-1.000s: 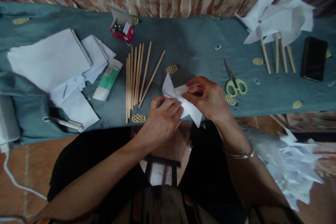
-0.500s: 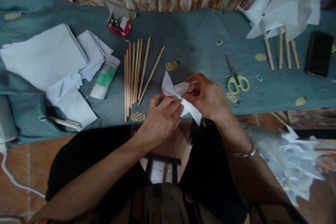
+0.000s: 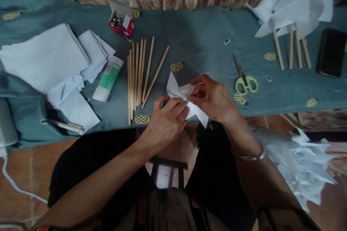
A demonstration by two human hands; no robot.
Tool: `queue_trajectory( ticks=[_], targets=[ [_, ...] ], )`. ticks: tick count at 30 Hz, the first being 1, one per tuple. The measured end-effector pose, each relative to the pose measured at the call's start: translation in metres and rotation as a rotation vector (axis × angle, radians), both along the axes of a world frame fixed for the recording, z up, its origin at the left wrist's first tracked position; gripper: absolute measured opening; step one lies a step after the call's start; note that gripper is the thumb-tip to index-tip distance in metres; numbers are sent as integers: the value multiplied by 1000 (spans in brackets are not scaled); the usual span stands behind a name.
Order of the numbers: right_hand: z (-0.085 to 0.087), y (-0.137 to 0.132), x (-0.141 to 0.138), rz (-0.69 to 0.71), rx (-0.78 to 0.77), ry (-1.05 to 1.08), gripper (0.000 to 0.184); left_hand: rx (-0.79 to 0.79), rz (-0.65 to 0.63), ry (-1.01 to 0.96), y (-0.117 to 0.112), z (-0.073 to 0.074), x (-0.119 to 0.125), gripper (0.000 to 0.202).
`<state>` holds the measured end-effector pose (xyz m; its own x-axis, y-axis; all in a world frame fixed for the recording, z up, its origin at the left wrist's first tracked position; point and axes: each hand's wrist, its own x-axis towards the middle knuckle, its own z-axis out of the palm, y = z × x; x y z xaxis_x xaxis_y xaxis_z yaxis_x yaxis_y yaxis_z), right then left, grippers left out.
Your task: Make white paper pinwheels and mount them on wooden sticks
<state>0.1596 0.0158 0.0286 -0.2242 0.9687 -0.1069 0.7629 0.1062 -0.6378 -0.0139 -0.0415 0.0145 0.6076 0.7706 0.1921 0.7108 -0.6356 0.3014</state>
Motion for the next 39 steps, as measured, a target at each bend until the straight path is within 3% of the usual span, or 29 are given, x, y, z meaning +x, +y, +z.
queue_trajectory(
  ticks=[39],
  targets=[
    [7, -1, -2, 52, 13, -101, 32, -5, -10, 4, 2, 1, 0, 24]
  ],
)
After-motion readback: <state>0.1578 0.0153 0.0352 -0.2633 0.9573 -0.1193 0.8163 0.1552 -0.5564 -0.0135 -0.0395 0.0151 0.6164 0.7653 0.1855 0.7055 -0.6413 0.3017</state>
